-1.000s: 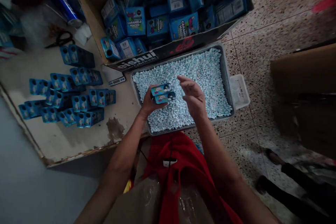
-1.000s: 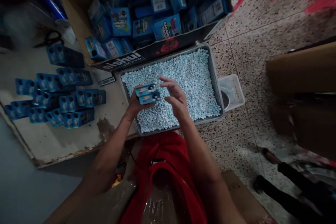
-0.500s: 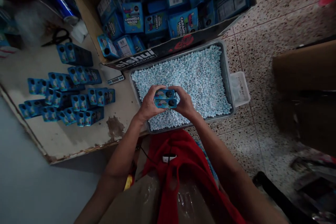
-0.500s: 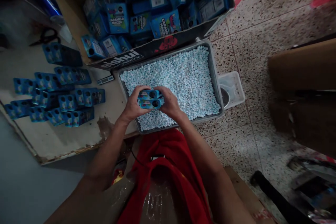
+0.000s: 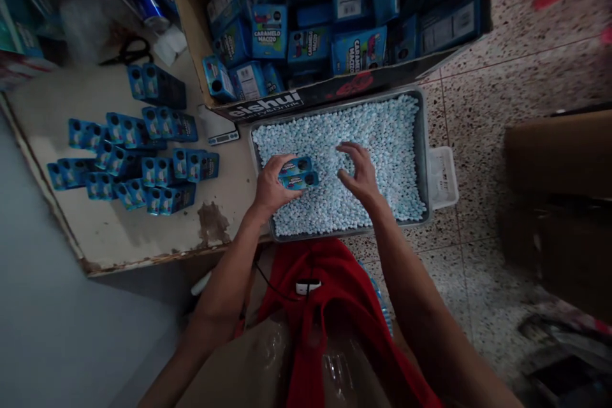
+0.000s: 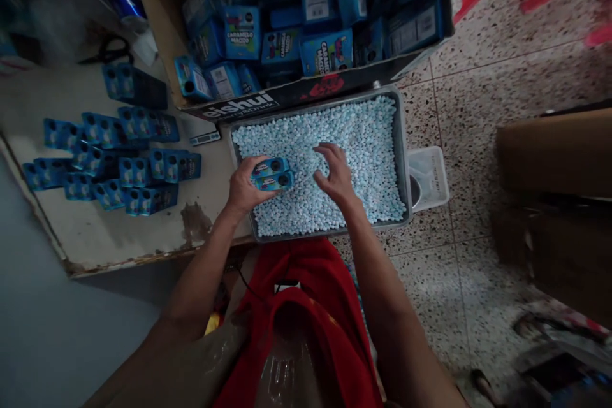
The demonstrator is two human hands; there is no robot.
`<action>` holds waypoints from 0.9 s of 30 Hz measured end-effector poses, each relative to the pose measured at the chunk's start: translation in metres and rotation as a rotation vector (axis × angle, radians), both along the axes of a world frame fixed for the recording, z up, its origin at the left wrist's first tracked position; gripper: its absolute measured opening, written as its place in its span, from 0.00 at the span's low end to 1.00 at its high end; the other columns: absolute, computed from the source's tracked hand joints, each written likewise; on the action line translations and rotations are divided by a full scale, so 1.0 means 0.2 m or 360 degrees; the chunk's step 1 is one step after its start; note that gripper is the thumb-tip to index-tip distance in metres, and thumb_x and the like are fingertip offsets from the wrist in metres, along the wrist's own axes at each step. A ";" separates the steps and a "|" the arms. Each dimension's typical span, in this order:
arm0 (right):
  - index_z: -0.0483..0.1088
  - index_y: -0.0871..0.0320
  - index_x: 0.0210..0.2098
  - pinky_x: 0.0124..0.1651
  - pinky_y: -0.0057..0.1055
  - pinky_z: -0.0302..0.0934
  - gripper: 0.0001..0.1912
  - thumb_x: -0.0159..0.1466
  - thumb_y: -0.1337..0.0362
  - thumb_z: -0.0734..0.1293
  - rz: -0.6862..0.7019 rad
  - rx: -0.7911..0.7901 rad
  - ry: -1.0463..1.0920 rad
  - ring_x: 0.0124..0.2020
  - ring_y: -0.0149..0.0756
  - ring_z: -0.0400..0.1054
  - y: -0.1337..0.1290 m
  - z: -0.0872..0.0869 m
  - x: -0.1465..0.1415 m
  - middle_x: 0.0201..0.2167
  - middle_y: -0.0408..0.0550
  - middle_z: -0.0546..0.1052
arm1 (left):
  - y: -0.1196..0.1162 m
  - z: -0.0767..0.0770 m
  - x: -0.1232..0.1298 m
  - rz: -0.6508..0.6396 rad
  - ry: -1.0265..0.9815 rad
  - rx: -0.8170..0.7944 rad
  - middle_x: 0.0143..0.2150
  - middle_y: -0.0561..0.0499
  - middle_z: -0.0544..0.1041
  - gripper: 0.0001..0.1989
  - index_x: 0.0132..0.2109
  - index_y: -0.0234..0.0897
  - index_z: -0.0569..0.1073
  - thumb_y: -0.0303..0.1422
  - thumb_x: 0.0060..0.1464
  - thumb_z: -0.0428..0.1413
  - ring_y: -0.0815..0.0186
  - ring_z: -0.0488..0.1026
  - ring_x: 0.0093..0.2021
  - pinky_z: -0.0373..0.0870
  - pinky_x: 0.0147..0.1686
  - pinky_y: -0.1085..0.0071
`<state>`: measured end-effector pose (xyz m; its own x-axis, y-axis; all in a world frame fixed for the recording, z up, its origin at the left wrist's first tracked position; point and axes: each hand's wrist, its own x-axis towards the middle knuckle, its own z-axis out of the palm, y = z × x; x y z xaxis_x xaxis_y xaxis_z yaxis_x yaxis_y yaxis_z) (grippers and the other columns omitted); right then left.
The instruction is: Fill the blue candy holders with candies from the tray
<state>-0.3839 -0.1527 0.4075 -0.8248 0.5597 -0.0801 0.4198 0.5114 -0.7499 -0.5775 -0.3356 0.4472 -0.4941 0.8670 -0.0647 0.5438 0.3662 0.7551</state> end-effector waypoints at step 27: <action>0.66 0.51 0.21 0.52 0.41 0.68 0.24 0.69 0.46 0.62 -0.0884 -0.1085 0.1317 0.38 0.40 0.73 -0.28 0.41 -0.38 0.29 0.46 0.75 | 0.19 0.19 0.12 0.0159 0.0402 -0.0439 0.54 0.44 0.79 0.33 0.58 0.42 0.74 0.29 0.43 0.72 0.47 0.77 0.57 0.76 0.58 0.54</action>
